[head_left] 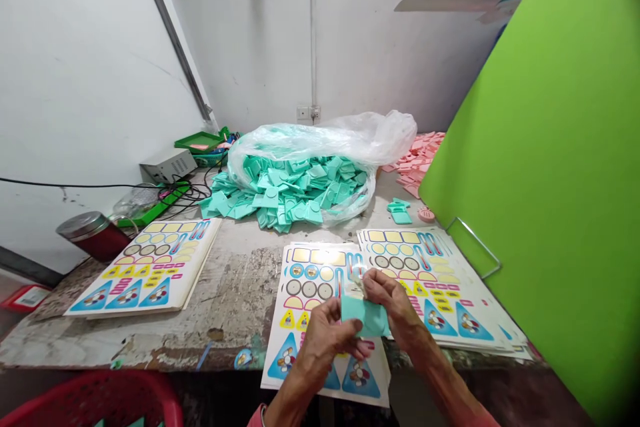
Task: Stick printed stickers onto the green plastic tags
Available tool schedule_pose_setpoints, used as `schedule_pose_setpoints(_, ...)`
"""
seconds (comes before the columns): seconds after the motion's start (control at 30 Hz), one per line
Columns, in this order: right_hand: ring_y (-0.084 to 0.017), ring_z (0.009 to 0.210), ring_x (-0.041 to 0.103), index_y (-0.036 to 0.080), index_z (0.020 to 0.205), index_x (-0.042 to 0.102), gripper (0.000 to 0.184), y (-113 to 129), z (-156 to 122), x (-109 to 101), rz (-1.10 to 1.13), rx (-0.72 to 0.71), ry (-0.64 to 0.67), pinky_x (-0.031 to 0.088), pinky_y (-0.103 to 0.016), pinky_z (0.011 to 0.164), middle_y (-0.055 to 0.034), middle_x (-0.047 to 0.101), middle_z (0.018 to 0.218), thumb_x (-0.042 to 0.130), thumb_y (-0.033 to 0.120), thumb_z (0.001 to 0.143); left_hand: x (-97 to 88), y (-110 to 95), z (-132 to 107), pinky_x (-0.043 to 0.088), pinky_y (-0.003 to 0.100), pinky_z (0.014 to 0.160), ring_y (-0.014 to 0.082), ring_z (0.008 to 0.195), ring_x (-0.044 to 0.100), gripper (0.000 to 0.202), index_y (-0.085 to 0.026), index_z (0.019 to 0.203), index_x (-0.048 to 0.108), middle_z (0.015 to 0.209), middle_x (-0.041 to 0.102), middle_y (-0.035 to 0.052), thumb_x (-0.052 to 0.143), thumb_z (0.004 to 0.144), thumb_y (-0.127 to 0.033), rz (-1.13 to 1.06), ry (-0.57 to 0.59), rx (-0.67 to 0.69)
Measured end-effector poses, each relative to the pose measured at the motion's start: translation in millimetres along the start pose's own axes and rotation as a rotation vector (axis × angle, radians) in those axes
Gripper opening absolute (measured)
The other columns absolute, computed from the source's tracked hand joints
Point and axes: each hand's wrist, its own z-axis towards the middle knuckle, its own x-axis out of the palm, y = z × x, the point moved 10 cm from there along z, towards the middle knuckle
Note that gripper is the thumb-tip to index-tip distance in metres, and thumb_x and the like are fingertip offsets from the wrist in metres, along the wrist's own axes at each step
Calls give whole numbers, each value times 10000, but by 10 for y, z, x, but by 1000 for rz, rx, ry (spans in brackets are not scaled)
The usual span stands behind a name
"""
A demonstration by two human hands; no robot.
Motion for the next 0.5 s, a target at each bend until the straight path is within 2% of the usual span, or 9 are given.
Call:
schedule_pose_setpoints(0.07,-90,560,271,205,676,411,436,-89,-116,-5,163,37,-85,279,-224,509,55,308,633,663,544,781,-206,-71,13,372,156,388,49,353,469,316,-150,718,569,493,552,-64,810,614,-327,-127,-161,107)
schedule_pose_setpoints(0.13,-97,563,261,209,648,369,468,-180,-234,60,271,69,-115,292,-226,502,50,276,645,641,562,789,-335,-100,-3,383,140,429,32,412,472,336,-143,721,591,540,571,-63,826,610,-355,-179,-274,191)
schedule_pose_setpoints(0.27,-104,560,298,215,648,376,465,-299,-382,185,328,128,-101,351,-237,523,47,283,640,631,580,781,-295,-33,-20,509,205,630,129,678,659,379,-139,933,631,801,712,28,773,695,-397,-265,-268,184)
schedule_pose_setpoints(0.33,-114,586,363,215,680,440,433,-240,-400,80,193,84,-143,387,-248,562,40,349,641,663,579,751,-258,-24,-49,517,236,611,155,659,679,399,-147,971,602,830,722,48,734,738,-444,-268,-241,159)
schedule_pose_setpoints(0.43,-134,636,448,210,721,536,373,10,-408,-178,-200,-44,-234,405,-253,596,21,471,668,690,549,744,-243,-38,-130,498,255,515,173,563,674,422,-181,959,558,793,717,49,695,757,-526,-189,-226,105)
schedule_pose_setpoints(0.5,-137,645,478,210,734,574,326,189,-411,-275,-428,-122,-262,413,-254,613,13,531,683,676,517,772,-216,-39,-192,482,260,478,188,559,672,434,-197,946,572,772,715,59,649,773,-587,-161,-202,64)
